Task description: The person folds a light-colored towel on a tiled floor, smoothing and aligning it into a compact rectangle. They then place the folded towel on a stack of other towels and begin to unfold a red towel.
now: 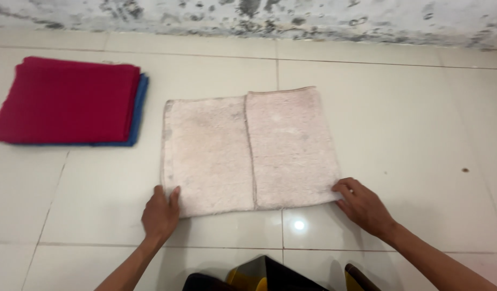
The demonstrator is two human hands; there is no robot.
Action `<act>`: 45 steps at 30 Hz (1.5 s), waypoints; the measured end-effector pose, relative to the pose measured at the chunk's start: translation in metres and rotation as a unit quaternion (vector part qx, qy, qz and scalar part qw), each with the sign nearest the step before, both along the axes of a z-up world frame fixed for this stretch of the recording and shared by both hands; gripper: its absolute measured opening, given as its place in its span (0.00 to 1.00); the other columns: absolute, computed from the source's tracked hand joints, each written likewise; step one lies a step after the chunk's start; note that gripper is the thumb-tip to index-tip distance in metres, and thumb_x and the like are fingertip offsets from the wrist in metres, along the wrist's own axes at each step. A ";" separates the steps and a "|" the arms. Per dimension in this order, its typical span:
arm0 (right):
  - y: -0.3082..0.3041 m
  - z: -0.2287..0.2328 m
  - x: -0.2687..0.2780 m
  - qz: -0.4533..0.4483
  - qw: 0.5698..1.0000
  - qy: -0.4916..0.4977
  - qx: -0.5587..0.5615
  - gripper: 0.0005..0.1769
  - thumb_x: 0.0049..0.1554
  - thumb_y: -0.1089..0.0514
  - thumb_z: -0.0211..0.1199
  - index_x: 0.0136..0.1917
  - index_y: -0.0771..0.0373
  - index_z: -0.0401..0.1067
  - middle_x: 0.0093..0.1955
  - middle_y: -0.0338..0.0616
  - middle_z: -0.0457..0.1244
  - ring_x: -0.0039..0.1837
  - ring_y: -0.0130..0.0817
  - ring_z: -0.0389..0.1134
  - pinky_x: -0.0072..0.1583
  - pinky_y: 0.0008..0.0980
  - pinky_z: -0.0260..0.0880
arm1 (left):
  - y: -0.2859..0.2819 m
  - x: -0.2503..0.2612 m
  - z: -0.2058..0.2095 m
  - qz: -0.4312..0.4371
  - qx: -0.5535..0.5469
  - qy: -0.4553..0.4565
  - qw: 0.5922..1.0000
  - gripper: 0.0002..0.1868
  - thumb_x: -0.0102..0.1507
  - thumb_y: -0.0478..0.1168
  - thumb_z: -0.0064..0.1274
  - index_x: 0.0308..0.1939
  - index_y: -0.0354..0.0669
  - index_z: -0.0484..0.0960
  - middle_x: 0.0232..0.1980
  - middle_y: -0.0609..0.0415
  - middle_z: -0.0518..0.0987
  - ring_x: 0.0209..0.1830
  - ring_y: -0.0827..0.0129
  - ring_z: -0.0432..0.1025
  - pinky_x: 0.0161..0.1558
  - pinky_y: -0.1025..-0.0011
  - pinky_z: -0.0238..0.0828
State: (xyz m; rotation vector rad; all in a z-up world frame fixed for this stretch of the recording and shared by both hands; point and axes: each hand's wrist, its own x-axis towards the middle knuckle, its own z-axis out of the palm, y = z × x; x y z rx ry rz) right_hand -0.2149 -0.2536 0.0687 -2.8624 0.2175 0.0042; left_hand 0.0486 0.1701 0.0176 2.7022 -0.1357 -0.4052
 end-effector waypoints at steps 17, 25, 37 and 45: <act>0.019 -0.005 -0.004 -0.121 0.984 0.088 0.101 0.19 0.48 0.60 0.71 0.50 0.60 0.66 0.49 0.41 0.60 0.41 0.36 0.71 0.47 0.34 0.76 | 0.006 -0.008 0.008 0.041 -0.003 -0.063 0.997 0.20 0.71 0.52 0.45 0.41 0.36 0.70 0.36 0.41 0.79 0.36 0.47 0.76 0.38 0.49 0.71; 0.010 0.005 -0.004 -0.137 0.974 0.023 0.179 0.26 0.51 0.44 0.68 0.54 0.62 0.68 0.47 0.44 0.67 0.47 0.36 0.71 0.49 0.37 0.73 | -0.024 -0.024 0.016 -0.045 -0.015 -0.343 0.938 0.18 0.65 0.48 0.51 0.51 0.38 0.77 0.48 0.40 0.78 0.49 0.50 0.71 0.50 0.54 0.67; -0.004 -0.024 0.076 -0.417 0.883 0.092 0.195 0.33 0.58 0.33 0.63 0.58 0.65 0.79 0.52 0.51 0.74 0.53 0.41 0.77 0.55 0.39 0.77 | -0.189 -0.043 0.023 0.051 -0.147 0.173 0.972 0.26 0.67 0.54 0.54 0.53 0.33 0.78 0.45 0.46 0.81 0.47 0.60 0.77 0.54 0.60 0.75; -0.016 -0.056 0.063 -0.423 0.873 0.012 0.243 0.21 0.64 0.45 0.60 0.56 0.63 0.81 0.46 0.48 0.74 0.47 0.37 0.74 0.52 0.34 0.73 | -0.197 -0.037 0.028 0.099 -0.109 0.278 0.949 0.15 0.63 0.55 0.58 0.41 0.49 0.87 0.37 0.58 0.85 0.44 0.66 0.78 0.67 0.50 0.59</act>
